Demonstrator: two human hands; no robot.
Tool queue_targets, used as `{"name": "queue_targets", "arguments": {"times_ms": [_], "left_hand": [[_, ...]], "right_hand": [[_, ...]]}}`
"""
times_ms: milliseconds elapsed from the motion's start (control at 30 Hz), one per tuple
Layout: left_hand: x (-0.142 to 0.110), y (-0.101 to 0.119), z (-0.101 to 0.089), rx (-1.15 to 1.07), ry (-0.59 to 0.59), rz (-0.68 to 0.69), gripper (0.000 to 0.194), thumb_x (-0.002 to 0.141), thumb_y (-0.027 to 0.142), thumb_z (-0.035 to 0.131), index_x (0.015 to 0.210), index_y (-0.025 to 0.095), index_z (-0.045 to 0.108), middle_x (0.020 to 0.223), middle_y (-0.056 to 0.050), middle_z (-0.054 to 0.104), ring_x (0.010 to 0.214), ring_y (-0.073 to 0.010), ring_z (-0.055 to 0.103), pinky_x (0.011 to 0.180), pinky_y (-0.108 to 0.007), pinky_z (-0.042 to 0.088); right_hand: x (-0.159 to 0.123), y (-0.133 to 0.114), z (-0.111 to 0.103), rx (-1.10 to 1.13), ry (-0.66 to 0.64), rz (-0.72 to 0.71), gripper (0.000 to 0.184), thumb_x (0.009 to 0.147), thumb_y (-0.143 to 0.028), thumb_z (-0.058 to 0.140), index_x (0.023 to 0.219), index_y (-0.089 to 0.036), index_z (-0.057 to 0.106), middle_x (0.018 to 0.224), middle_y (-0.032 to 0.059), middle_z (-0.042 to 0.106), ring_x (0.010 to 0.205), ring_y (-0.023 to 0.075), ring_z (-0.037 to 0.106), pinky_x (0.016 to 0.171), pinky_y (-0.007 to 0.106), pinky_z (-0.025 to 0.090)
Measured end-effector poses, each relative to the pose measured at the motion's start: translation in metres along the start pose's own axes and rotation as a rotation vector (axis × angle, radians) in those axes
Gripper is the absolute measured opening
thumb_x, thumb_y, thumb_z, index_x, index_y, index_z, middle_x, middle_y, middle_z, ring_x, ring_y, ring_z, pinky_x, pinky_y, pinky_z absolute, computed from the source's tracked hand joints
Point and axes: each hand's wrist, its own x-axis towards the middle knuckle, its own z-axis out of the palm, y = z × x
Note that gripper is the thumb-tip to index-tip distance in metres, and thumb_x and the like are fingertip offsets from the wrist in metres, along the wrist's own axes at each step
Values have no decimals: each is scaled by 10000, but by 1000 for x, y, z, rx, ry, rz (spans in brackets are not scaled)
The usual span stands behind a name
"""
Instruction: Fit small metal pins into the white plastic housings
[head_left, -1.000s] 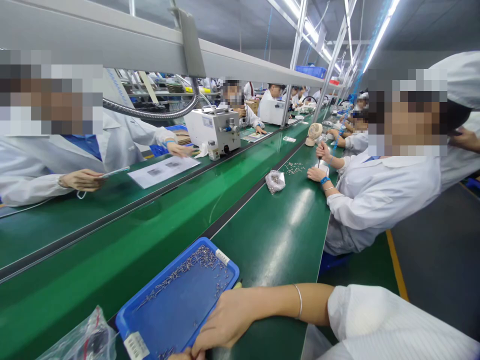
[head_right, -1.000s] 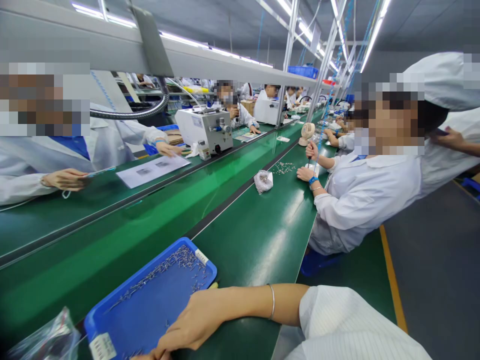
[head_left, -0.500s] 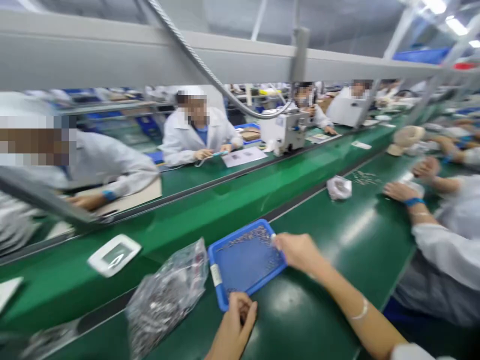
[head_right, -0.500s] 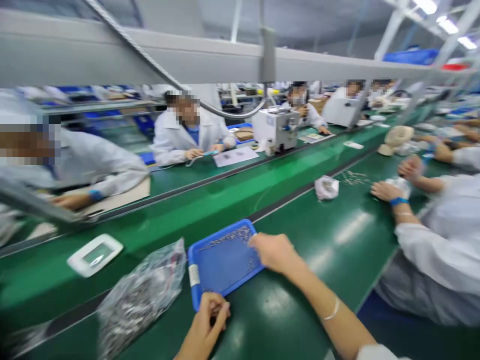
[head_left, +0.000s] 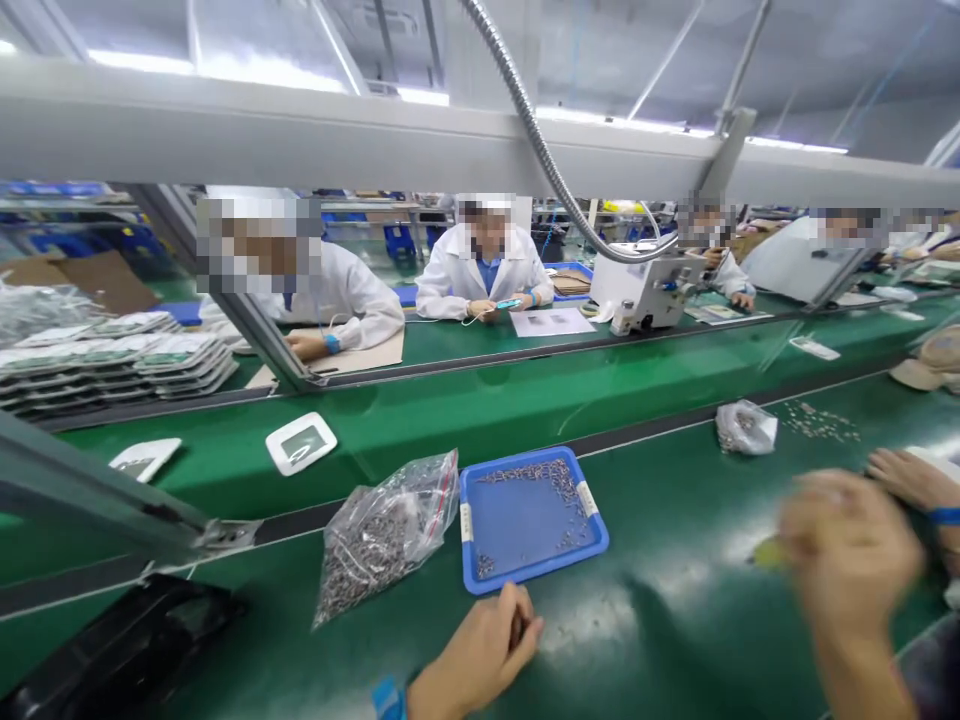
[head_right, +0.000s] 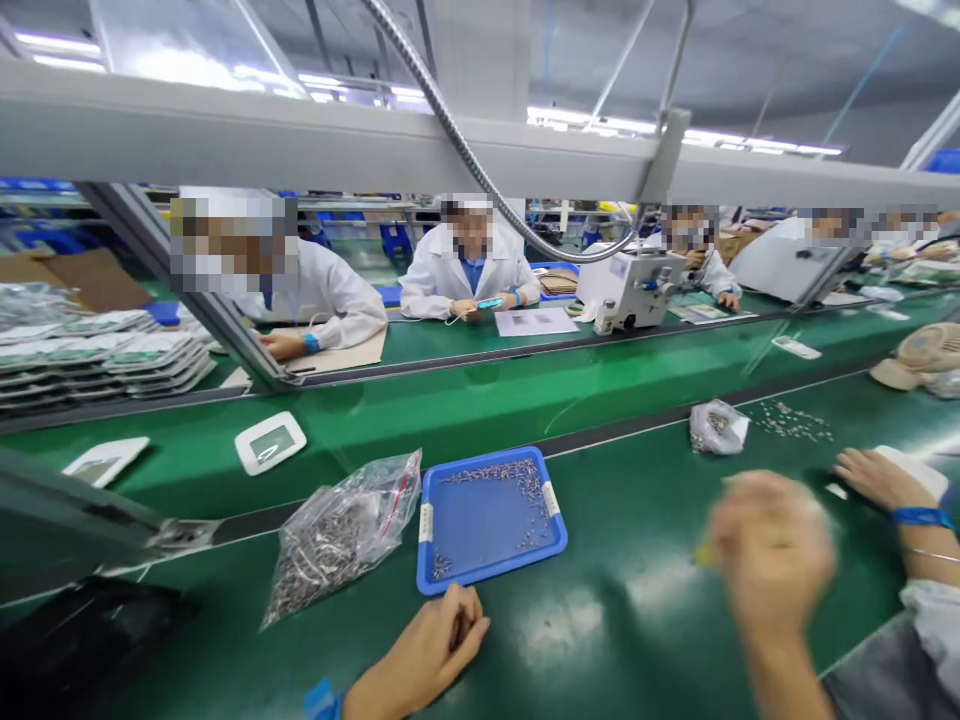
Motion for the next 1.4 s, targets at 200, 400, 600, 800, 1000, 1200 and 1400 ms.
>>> {"name": "queue_targets", "arguments": {"times_ms": [200, 400, 600, 800, 1000, 1200, 1400], "left_hand": [[-14, -9, -1, 94, 6, 116, 287, 1043, 452, 332, 1094, 210, 478, 832, -49, 695, 675, -189, 645, 634, -294, 436], [-13, -7, -6, 28, -59, 8, 342, 1035, 482, 304, 1066, 205, 502, 846, -56, 696, 715, -202, 657, 662, -299, 447], [-13, -3, -9, 42, -74, -82, 467, 1038, 500, 129, 967, 215, 492, 808, -53, 652, 706, -199, 620, 703, -308, 456], [-15, -4, -9, 73, -70, -51, 461, 1042, 471, 82, 884, 240, 449, 736, -15, 600, 661, -173, 595, 685, -279, 443], [-12, -2, -11, 98, -43, -17, 383, 1044, 366, 109, 837, 250, 410, 696, 5, 574, 620, -156, 589, 645, -261, 425], [-11, -3, -8, 120, -49, 15, 277, 1020, 245, 191, 879, 242, 430, 639, 31, 568, 535, -141, 586, 552, -243, 382], [-10, -2, -6, 222, -15, 105, 218, 994, 198, 300, 874, 232, 478, 679, 28, 626, 537, -136, 620, 546, -254, 350]], "right_hand": [[-161, -67, 90, 134, -871, -642, 198, 971, -139, 353, 989, -222, 532, 669, -40, 660, 529, 130, 641, 502, 243, 362], [-170, -48, 92, 88, -915, -737, 195, 982, -134, 314, 974, -201, 497, 685, -26, 654, 525, 130, 624, 519, 279, 296], [-173, -42, 96, 215, -790, -838, 215, 1033, -200, 295, 1005, -192, 508, 703, -23, 666, 527, 121, 607, 533, 275, 328], [-172, -42, 95, 180, -764, -916, 228, 1050, -230, 318, 998, -187, 536, 683, -30, 653, 535, 117, 599, 538, 277, 325], [-168, -46, 90, 108, -820, -925, 230, 1040, -253, 340, 974, -205, 555, 651, -37, 635, 528, 128, 603, 534, 285, 312], [-173, -50, 84, 4, -783, -899, 172, 1004, -215, 368, 926, -210, 522, 629, -53, 617, 514, 125, 602, 523, 292, 282], [-178, -49, 65, -91, -757, -871, 183, 959, -158, 363, 862, -220, 505, 607, -62, 591, 488, 122, 591, 506, 298, 300]]}}
